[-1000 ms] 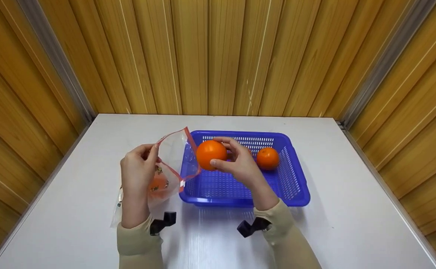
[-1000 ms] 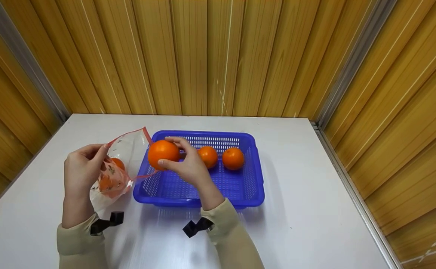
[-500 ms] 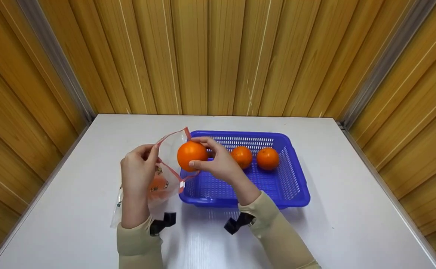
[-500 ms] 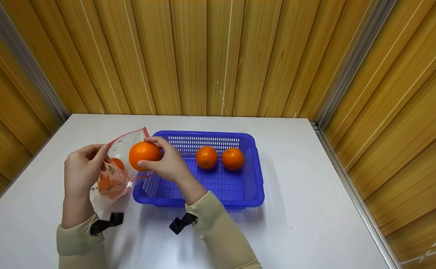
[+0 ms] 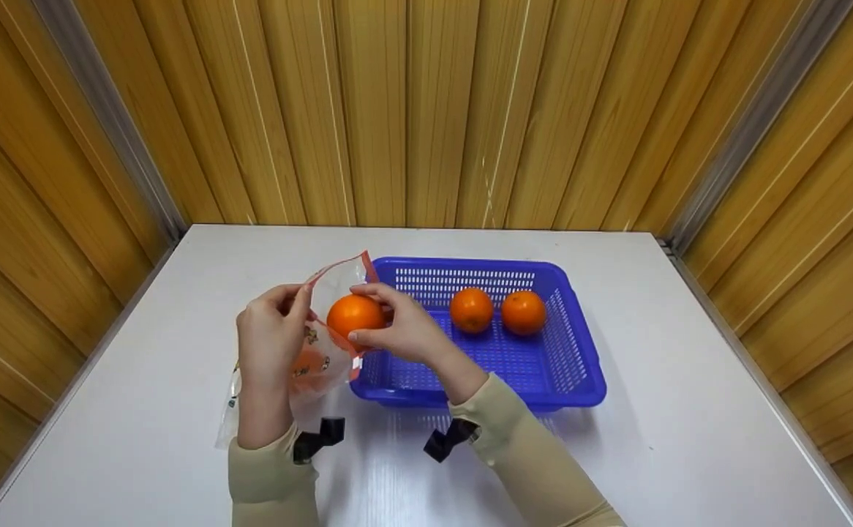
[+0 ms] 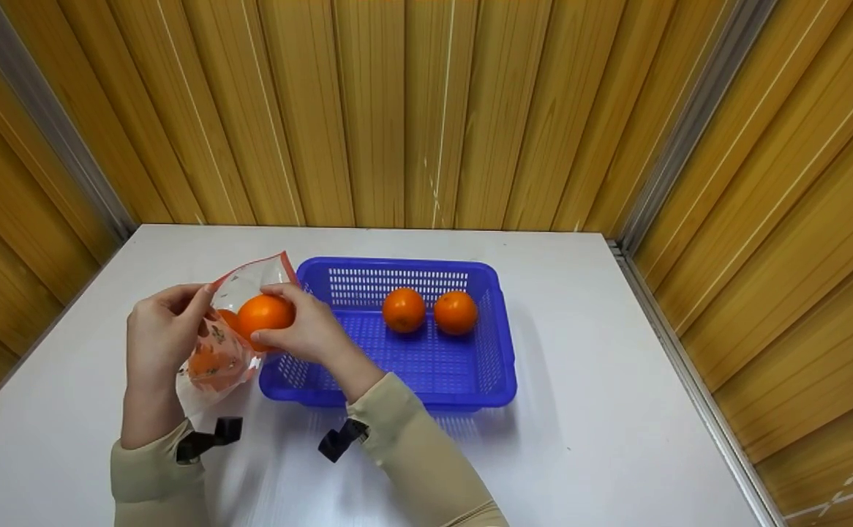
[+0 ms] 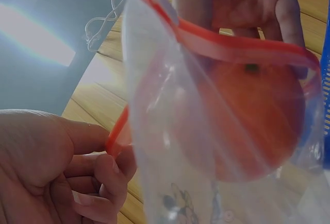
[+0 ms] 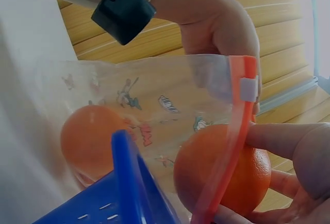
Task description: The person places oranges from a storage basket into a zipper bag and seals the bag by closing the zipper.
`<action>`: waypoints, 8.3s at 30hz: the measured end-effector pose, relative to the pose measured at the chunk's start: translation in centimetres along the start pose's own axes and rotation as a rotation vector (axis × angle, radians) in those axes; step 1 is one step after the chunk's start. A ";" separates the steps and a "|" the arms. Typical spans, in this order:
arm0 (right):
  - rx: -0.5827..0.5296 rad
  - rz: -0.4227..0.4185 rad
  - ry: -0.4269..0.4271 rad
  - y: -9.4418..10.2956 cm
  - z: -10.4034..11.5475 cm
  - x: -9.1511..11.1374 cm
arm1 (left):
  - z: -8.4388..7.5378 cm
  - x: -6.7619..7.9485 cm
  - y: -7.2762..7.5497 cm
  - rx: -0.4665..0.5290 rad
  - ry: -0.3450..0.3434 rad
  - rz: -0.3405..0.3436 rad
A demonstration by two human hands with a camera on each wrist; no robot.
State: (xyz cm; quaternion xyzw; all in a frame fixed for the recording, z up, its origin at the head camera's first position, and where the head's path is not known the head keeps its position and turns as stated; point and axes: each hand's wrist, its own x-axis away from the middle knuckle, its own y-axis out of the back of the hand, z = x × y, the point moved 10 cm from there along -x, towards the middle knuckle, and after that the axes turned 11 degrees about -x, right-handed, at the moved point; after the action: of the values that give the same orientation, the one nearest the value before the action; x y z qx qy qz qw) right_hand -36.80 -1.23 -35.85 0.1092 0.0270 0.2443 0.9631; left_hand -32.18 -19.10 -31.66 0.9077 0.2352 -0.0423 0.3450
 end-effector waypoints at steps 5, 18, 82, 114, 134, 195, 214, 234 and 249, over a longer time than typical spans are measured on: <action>-0.020 -0.005 0.028 -0.2 -0.3 -0.2 | 0.0 0.0 0.0 0.000 -0.007 0.008; -0.012 -0.037 -0.002 0.4 -0.8 0.2 | -0.2 0.1 0.0 0.002 -0.017 0.008; 0.623 0.021 -0.032 10.6 0.0 -1.7 | -0.1 0.2 -0.2 0.022 -0.016 0.009; 0.861 0.081 -0.230 12.9 -7.3 -3.4 | -0.1 0.1 -0.3 0.010 -0.008 0.016; 0.809 0.147 -0.318 12.9 -9.2 -3.2 | -0.1 0.1 -0.4 0.008 -0.004 0.027; -0.076 -0.050 0.070 2.7 1.1 1.5 | -0.4 0.2 -0.1 0.000 -0.017 0.009; -0.034 0.014 0.041 0.3 0.1 1.1 | -0.5 0.1 0.0 -0.001 -0.012 0.015; -0.018 -0.005 0.023 1.1 0.3 1.7 | -0.3 0.2 0.1 -0.016 -0.012 0.009; 0.033 -0.005 0.046 2.5 1.1 1.9 | -0.1 0.1 0.0 -0.015 -0.012 0.013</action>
State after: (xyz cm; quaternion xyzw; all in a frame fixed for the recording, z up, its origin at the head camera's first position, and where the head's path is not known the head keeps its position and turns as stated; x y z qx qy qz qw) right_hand -36.18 1.63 -34.24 0.1194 0.0534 0.2439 0.9609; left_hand -32.04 -18.98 -31.56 0.9062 0.2278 -0.0435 0.3535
